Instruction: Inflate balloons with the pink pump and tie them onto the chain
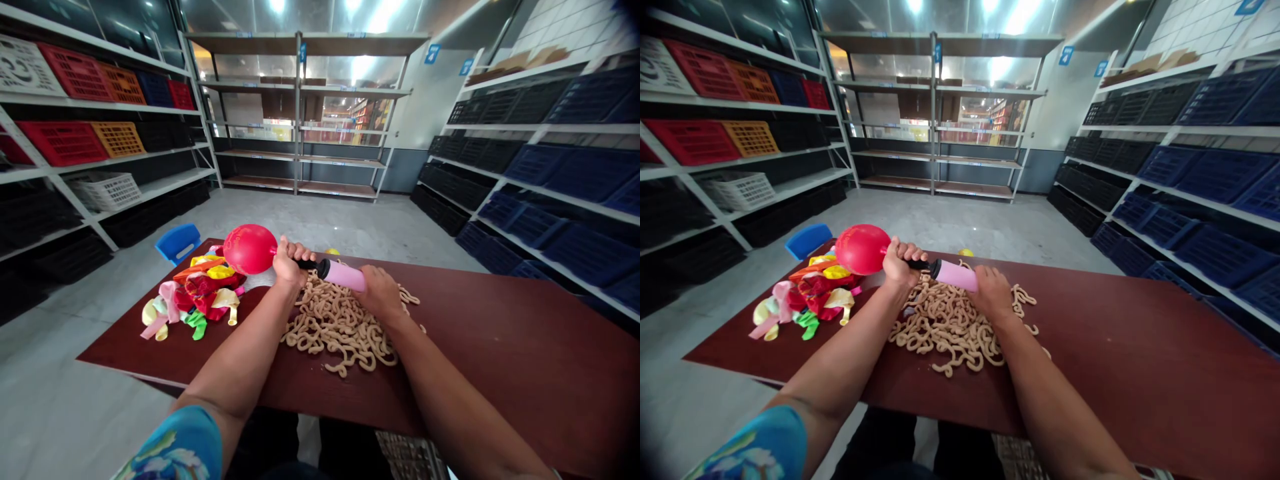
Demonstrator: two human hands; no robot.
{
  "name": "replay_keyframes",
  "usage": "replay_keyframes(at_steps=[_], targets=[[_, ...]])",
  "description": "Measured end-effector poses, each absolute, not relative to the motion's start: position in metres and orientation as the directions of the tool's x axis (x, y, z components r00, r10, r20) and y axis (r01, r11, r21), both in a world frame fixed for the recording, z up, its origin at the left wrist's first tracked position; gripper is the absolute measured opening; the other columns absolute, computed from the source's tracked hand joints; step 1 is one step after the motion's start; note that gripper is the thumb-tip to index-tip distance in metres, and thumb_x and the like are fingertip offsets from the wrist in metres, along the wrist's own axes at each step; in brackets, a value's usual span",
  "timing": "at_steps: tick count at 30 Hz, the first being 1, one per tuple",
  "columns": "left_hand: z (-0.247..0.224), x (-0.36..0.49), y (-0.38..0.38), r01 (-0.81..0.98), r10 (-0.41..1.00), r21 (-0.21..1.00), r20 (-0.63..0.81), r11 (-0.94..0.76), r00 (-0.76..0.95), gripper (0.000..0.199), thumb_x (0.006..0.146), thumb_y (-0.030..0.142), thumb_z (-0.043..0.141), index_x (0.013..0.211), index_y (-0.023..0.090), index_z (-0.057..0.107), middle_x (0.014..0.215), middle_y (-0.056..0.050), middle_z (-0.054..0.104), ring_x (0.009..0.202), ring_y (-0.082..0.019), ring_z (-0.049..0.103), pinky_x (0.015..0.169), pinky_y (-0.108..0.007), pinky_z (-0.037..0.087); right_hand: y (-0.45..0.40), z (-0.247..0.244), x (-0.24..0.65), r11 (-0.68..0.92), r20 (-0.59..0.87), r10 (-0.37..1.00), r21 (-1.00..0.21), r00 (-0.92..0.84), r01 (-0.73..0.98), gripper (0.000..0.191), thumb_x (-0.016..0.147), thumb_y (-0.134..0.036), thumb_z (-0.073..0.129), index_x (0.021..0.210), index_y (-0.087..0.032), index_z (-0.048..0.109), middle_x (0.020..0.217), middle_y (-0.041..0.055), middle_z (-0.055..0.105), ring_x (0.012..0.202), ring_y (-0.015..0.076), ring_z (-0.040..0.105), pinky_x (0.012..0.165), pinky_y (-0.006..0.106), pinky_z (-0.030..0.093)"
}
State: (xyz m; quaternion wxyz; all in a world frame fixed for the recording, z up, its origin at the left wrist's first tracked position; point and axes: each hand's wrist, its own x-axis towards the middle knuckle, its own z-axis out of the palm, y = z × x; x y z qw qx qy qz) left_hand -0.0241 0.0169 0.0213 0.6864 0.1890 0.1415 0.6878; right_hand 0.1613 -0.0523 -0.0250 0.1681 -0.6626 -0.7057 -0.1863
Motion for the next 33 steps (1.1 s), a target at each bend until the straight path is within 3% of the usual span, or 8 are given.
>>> replay_keyframes(at_steps=[4,13,24,29,33], targets=[[0.026,-0.033,0.021,-0.887,0.999,0.461,0.041,-0.017,0.002,0.048,0.083,0.041,0.046,0.056,0.019,0.014,0.045,0.005,0.021,0.039,-0.008,0.033,0.046,-0.026,0.035,-0.05,-0.023,0.165,0.043,0.476,0.878,0.011,-0.043,0.999,0.025,0.074,-0.033,0.054,0.094,-0.019,0.052,0.09,0.006,0.058,0.084,0.02,0.047,0.07,0.03,0.03],[0.026,-0.066,0.041,-0.918,0.992,0.38,0.079,-0.116,-0.093,0.043,0.084,0.035,0.044,0.056,0.02,0.015,0.045,0.006,0.02,0.037,-0.009,0.032,0.046,-0.027,0.034,-0.047,-0.029,0.202,-0.197,0.522,0.836,-0.003,0.169,0.98,0.021,0.074,-0.025,0.052,0.094,-0.02,0.053,0.094,0.0057,0.06,0.088,0.0207,0.046,0.072,0.032,0.023],[0.018,-0.029,0.023,-0.911,0.992,0.413,0.12,-0.007,0.047,0.052,0.081,0.048,0.049,0.054,0.019,0.016,0.045,0.005,0.022,0.039,-0.009,0.033,0.045,-0.026,0.034,-0.052,-0.028,0.157,0.02,0.543,0.837,0.078,-0.06,0.997,0.019,0.073,-0.031,0.053,0.084,-0.016,0.051,0.08,0.0072,0.058,0.08,0.0209,0.047,0.072,0.031,0.023],[0.024,-0.032,0.023,-0.897,0.997,0.44,0.083,-0.029,0.009,0.054,0.079,0.054,0.049,0.053,0.019,0.016,0.044,0.005,0.023,0.039,-0.009,0.034,0.045,-0.026,0.034,-0.05,-0.028,0.163,0.034,0.55,0.834,0.037,-0.049,0.999,0.023,0.073,-0.036,0.053,0.087,-0.018,0.052,0.083,0.0052,0.06,0.081,0.0199,0.047,0.074,0.031,0.023],[0.027,-0.052,0.036,-0.9,0.995,0.425,0.053,-0.096,-0.081,0.053,0.079,0.054,0.048,0.054,0.019,0.018,0.044,0.006,0.023,0.038,-0.009,0.034,0.046,-0.027,0.035,-0.047,-0.027,0.185,-0.066,0.57,0.82,0.002,0.053,0.998,0.022,0.072,-0.032,0.054,0.091,-0.02,0.053,0.088,0.0049,0.061,0.085,0.0204,0.046,0.075,0.032,0.021]])
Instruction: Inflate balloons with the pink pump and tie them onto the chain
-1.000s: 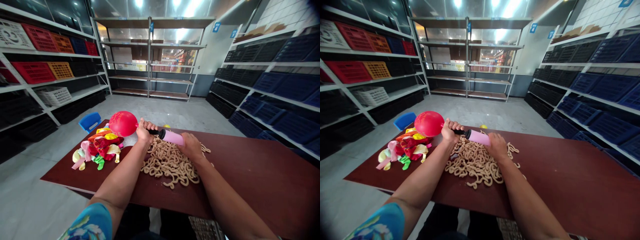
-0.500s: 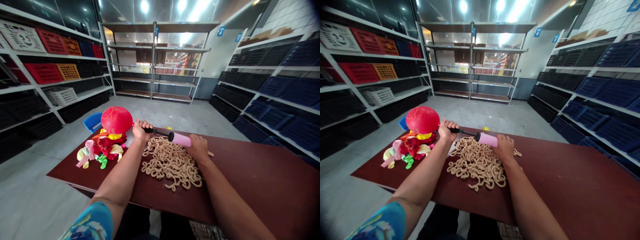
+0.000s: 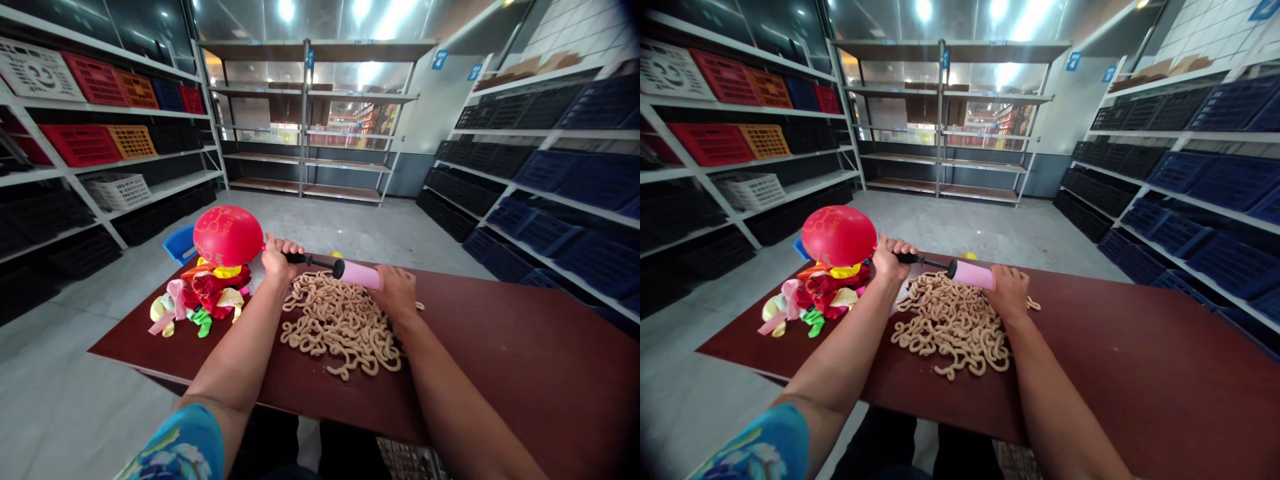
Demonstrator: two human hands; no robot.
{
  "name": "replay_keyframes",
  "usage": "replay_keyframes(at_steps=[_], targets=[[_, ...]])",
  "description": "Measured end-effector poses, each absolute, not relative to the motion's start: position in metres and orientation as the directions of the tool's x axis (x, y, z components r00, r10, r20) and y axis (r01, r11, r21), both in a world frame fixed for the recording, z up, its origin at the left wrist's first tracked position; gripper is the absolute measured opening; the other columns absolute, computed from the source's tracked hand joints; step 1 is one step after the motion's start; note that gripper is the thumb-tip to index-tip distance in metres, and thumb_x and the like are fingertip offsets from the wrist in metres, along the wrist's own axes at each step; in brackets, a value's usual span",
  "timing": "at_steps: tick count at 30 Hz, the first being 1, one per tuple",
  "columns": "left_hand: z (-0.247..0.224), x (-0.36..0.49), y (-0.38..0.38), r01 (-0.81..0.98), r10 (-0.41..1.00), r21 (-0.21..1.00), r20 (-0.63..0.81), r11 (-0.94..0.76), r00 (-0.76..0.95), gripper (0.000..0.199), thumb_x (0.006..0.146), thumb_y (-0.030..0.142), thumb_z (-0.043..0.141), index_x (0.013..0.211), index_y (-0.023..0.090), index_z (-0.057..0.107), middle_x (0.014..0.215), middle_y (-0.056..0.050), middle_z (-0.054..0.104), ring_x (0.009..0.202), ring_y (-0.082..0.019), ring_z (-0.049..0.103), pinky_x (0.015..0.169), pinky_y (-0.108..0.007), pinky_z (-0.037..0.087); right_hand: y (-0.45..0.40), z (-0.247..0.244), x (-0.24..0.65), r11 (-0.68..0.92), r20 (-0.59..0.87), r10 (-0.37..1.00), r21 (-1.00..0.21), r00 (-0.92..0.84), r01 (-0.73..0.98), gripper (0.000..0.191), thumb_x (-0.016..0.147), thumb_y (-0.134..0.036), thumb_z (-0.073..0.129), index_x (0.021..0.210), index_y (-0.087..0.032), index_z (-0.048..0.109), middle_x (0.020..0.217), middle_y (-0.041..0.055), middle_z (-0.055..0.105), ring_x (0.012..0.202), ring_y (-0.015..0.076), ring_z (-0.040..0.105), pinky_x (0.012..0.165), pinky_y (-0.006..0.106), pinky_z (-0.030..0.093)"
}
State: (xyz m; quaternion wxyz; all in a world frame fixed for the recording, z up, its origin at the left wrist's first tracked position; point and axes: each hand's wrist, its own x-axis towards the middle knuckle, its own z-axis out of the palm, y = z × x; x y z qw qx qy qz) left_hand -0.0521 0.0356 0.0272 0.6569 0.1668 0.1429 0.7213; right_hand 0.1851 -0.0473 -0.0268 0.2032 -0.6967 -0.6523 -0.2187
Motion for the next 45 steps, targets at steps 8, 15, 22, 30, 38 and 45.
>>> replay_keyframes(at_steps=[8,15,22,30,38,45], targets=[[0.024,-0.067,0.046,-0.9,0.986,0.404,0.031,-0.162,-0.164,0.046,0.083,0.048,0.046,0.057,0.02,0.02,0.045,0.006,0.024,0.038,-0.009,0.034,0.045,-0.026,0.035,-0.047,-0.03,0.196,-0.147,0.577,0.81,0.022,0.107,0.989,0.021,0.07,-0.025,0.054,0.09,-0.018,0.053,0.088,0.0058,0.06,0.084,0.0204,0.045,0.073,0.033,0.019],[0.019,-0.033,0.03,-0.896,0.998,0.44,0.047,-0.051,-0.033,0.049,0.083,0.048,0.047,0.055,0.019,0.018,0.045,0.005,0.024,0.039,-0.009,0.035,0.045,-0.026,0.035,-0.051,-0.027,0.165,-0.041,0.566,0.824,0.075,-0.009,0.996,0.021,0.071,-0.032,0.055,0.085,-0.017,0.052,0.082,0.0061,0.059,0.081,0.0208,0.045,0.071,0.032,0.021],[0.022,-0.033,0.028,-0.882,1.0,0.471,0.02,-0.029,-0.023,0.05,0.082,0.052,0.046,0.054,0.019,0.02,0.045,0.005,0.026,0.04,-0.009,0.036,0.046,-0.026,0.037,-0.05,-0.027,0.162,0.022,0.558,0.829,0.039,-0.04,0.999,0.022,0.072,-0.032,0.054,0.089,-0.018,0.052,0.084,0.0053,0.06,0.082,0.0204,0.046,0.074,0.032,0.021],[0.025,-0.072,0.049,-0.887,0.987,0.435,0.038,-0.157,-0.156,0.047,0.082,0.049,0.047,0.057,0.02,0.02,0.045,0.006,0.025,0.039,-0.009,0.035,0.047,-0.027,0.038,-0.046,-0.03,0.201,-0.156,0.605,0.784,-0.023,0.138,0.988,0.021,0.074,-0.026,0.049,0.093,-0.019,0.054,0.088,0.0054,0.06,0.087,0.0207,0.043,0.077,0.034,0.018],[0.02,-0.048,0.037,-0.895,0.995,0.434,0.031,-0.097,-0.093,0.048,0.082,0.047,0.047,0.057,0.02,0.018,0.046,0.006,0.024,0.039,-0.009,0.035,0.046,-0.026,0.036,-0.048,-0.028,0.175,-0.104,0.581,0.812,0.049,0.056,0.993,0.021,0.072,-0.028,0.052,0.089,-0.017,0.054,0.087,0.0079,0.059,0.085,0.0218,0.042,0.075,0.033,0.019],[0.018,-0.025,0.026,-0.887,0.998,0.461,0.055,-0.042,-0.018,0.052,0.081,0.052,0.048,0.054,0.019,0.017,0.045,0.005,0.024,0.04,-0.009,0.036,0.046,-0.025,0.035,-0.051,-0.027,0.156,0.012,0.575,0.817,0.052,-0.04,0.999,0.023,0.077,-0.035,0.051,0.09,-0.017,0.053,0.083,0.0063,0.058,0.084,0.0212,0.044,0.075,0.032,0.022]])
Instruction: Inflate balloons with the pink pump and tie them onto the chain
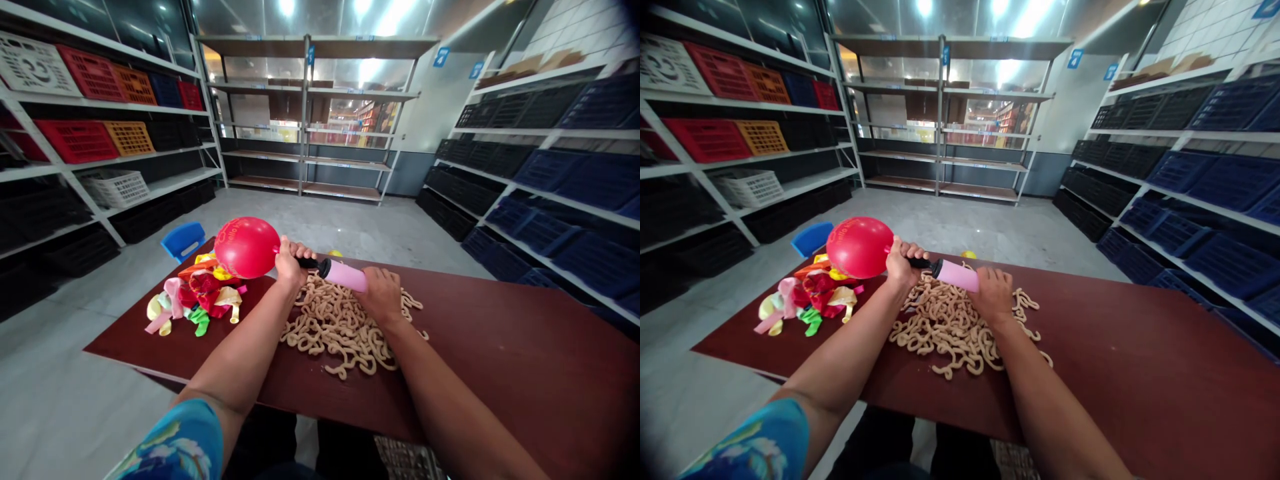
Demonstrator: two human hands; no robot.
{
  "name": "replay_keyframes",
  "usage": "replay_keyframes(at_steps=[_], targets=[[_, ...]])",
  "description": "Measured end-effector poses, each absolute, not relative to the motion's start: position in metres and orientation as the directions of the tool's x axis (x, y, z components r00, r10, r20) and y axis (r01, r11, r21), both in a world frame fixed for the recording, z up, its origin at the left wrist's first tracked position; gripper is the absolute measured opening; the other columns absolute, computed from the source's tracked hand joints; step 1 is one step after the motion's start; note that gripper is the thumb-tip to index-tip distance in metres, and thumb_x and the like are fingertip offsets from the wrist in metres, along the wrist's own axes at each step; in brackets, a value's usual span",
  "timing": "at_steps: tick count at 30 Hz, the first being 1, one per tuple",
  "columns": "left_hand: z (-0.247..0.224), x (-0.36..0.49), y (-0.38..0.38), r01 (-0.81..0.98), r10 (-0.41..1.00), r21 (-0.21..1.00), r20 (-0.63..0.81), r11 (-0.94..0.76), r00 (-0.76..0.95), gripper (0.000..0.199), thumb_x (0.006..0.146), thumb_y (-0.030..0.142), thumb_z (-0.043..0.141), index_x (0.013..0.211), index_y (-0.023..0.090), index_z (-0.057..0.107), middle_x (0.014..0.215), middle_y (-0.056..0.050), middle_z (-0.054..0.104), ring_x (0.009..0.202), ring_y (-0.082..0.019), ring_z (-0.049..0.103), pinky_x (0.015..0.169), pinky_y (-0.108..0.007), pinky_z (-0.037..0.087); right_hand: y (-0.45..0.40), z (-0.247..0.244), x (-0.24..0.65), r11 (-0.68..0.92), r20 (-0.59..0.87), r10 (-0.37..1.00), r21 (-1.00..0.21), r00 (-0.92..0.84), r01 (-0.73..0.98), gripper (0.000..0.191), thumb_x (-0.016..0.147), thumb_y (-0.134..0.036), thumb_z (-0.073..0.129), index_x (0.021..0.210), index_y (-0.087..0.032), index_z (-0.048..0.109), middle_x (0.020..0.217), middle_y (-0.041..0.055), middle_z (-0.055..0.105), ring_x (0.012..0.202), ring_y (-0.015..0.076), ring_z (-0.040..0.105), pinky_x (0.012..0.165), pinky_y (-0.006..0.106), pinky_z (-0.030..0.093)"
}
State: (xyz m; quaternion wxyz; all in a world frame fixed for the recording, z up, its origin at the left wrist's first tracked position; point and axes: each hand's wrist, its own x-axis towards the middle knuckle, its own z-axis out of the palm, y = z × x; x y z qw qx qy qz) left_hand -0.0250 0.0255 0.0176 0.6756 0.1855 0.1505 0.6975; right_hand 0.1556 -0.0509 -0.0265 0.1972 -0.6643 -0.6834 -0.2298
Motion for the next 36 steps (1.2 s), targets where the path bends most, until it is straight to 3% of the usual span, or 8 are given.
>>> replay_keyframes(at_steps=[4,12,20,25,29,36], targets=[[0.023,-0.037,0.031,-0.886,0.999,0.461,0.038,-0.051,-0.038,0.051,0.081,0.051,0.047,0.055,0.019,0.018,0.045,0.005,0.025,0.04,-0.009,0.036,0.048,-0.027,0.037,-0.047,-0.028,0.166,0.006,0.584,0.812,0.025,-0.02,1.0,0.025,0.075,-0.034,0.053,0.094,-0.018,0.054,0.088,0.0057,0.06,0.086,0.0207,0.044,0.077,0.032,0.021],[0.025,-0.071,0.049,-0.883,0.984,0.435,0.038,-0.175,-0.176,0.045,0.082,0.046,0.047,0.058,0.02,0.019,0.045,0.006,0.026,0.038,-0.009,0.035,0.047,-0.027,0.037,-0.044,-0.034,0.201,-0.195,0.61,0.773,-0.029,0.172,0.98,0.019,0.074,-0.024,0.049,0.091,-0.019,0.055,0.087,0.0054,0.06,0.085,0.0206,0.043,0.076,0.034,0.018],[0.02,-0.039,0.034,-0.893,0.998,0.446,-0.006,-0.053,-0.062,0.048,0.081,0.048,0.048,0.058,0.02,0.016,0.045,0.006,0.024,0.039,-0.008,0.036,0.046,-0.025,0.036,-0.05,-0.027,0.166,-0.084,0.574,0.819,0.075,0.026,0.994,0.02,0.072,-0.029,0.052,0.088,-0.017,0.053,0.086,0.0079,0.058,0.083,0.0214,0.042,0.073,0.033,0.02],[0.016,-0.021,0.025,-0.89,0.999,0.455,0.039,-0.014,0.004,0.048,0.081,0.045,0.049,0.056,0.019,0.018,0.046,0.006,0.025,0.04,-0.009,0.037,0.047,-0.026,0.037,-0.052,-0.026,0.155,-0.019,0.554,0.832,0.067,-0.022,0.998,0.02,0.074,-0.031,0.052,0.088,-0.017,0.052,0.083,0.0073,0.058,0.083,0.0217,0.044,0.074,0.033,0.021],[0.02,-0.031,0.03,-0.886,1.0,0.463,0.002,-0.016,-0.017,0.049,0.081,0.049,0.048,0.056,0.019,0.019,0.046,0.005,0.027,0.04,-0.009,0.038,0.047,-0.027,0.037,-0.049,-0.027,0.164,-0.011,0.547,0.837,0.035,-0.01,0.999,0.021,0.074,-0.032,0.052,0.09,-0.018,0.053,0.086,0.006,0.06,0.083,0.0208,0.045,0.076,0.033,0.021],[0.025,-0.065,0.048,-0.894,0.988,0.429,-0.016,-0.132,-0.154,0.043,0.083,0.045,0.046,0.057,0.02,0.022,0.045,0.006,0.027,0.038,-0.009,0.037,0.048,-0.027,0.037,-0.046,-0.033,0.2,-0.138,0.582,0.803,-0.025,0.127,0.99,0.021,0.072,-0.025,0.051,0.093,-0.02,0.055,0.089,0.0054,0.06,0.085,0.0204,0.044,0.075,0.033,0.018]])
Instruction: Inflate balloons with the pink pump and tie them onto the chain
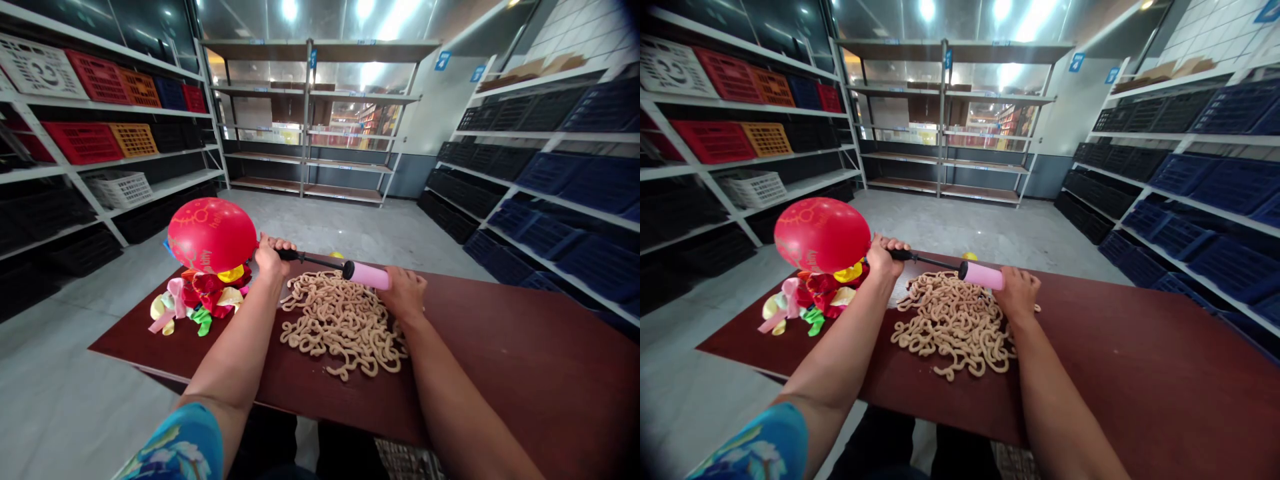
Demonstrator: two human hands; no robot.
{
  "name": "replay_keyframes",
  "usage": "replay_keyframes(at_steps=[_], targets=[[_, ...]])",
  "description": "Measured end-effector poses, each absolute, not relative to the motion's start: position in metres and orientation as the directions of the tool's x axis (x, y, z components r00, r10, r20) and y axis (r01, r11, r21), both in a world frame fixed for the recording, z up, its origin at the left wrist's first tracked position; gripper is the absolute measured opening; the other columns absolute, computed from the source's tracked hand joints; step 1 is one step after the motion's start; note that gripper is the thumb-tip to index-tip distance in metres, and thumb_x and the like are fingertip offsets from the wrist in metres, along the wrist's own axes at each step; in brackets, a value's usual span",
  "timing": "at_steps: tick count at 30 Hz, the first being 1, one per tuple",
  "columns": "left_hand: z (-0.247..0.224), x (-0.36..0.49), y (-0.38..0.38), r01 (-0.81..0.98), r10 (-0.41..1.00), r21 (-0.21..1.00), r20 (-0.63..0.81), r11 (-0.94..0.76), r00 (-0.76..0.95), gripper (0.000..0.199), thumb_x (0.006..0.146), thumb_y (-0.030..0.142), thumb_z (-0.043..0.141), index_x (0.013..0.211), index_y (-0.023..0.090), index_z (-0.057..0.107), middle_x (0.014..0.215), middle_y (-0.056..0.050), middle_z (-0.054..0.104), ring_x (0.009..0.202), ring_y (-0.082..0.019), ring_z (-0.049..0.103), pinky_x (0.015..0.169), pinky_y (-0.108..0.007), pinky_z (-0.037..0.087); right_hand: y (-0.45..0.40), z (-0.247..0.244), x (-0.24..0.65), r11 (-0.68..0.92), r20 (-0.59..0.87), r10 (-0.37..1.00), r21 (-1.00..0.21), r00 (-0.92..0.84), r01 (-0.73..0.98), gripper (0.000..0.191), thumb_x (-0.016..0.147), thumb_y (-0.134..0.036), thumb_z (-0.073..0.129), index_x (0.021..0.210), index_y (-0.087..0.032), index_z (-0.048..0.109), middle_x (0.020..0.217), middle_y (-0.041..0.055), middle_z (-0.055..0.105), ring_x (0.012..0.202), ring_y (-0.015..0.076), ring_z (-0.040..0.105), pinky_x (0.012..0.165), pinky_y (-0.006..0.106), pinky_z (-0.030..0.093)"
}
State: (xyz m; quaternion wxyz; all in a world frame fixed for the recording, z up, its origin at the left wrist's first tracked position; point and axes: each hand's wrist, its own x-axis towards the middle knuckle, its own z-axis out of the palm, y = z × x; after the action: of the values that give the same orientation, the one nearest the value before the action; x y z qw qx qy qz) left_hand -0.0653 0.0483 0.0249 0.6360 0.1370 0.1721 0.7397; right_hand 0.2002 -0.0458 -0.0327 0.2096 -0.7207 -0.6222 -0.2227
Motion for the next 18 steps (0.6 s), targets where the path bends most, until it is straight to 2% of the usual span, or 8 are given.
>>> replay_keyframes(at_steps=[4,10,18], targets=[[0.02,-0.06,0.048,-0.889,0.987,0.439,-0.021,-0.132,-0.157,0.041,0.084,0.042,0.045,0.058,0.02,0.022,0.046,0.006,0.027,0.039,-0.009,0.037,0.047,-0.027,0.036,-0.046,-0.035,0.199,-0.167,0.555,0.822,0.02,0.128,0.986,0.02,0.071,-0.024,0.051,0.089,-0.018,0.053,0.087,0.0062,0.059,0.084,0.0206,0.043,0.072,0.032,0.018],[0.015,-0.034,0.036,-0.899,0.997,0.438,-0.059,-0.025,-0.056,0.045,0.083,0.046,0.046,0.057,0.02,0.02,0.046,0.006,0.026,0.04,-0.009,0.037,0.047,-0.026,0.036,-0.049,-0.03,0.171,-0.068,0.539,0.842,0.089,0.009,0.994,0.023,0.07,-0.029,0.055,0.088,-0.017,0.051,0.087,0.0074,0.059,0.084,0.0216,0.044,0.073,0.032,0.02],[0.016,-0.025,0.029,-0.883,0.997,0.469,-0.072,0.016,-0.021,0.043,0.083,0.044,0.046,0.057,0.02,0.021,0.047,0.005,0.028,0.04,-0.01,0.039,0.048,-0.027,0.038,-0.049,-0.03,0.165,0.024,0.516,0.855,0.064,-0.054,0.998,0.022,0.072,-0.032,0.054,0.089,-0.018,0.052,0.086,0.0052,0.059,0.083,0.0197,0.045,0.075,0.032,0.022]])
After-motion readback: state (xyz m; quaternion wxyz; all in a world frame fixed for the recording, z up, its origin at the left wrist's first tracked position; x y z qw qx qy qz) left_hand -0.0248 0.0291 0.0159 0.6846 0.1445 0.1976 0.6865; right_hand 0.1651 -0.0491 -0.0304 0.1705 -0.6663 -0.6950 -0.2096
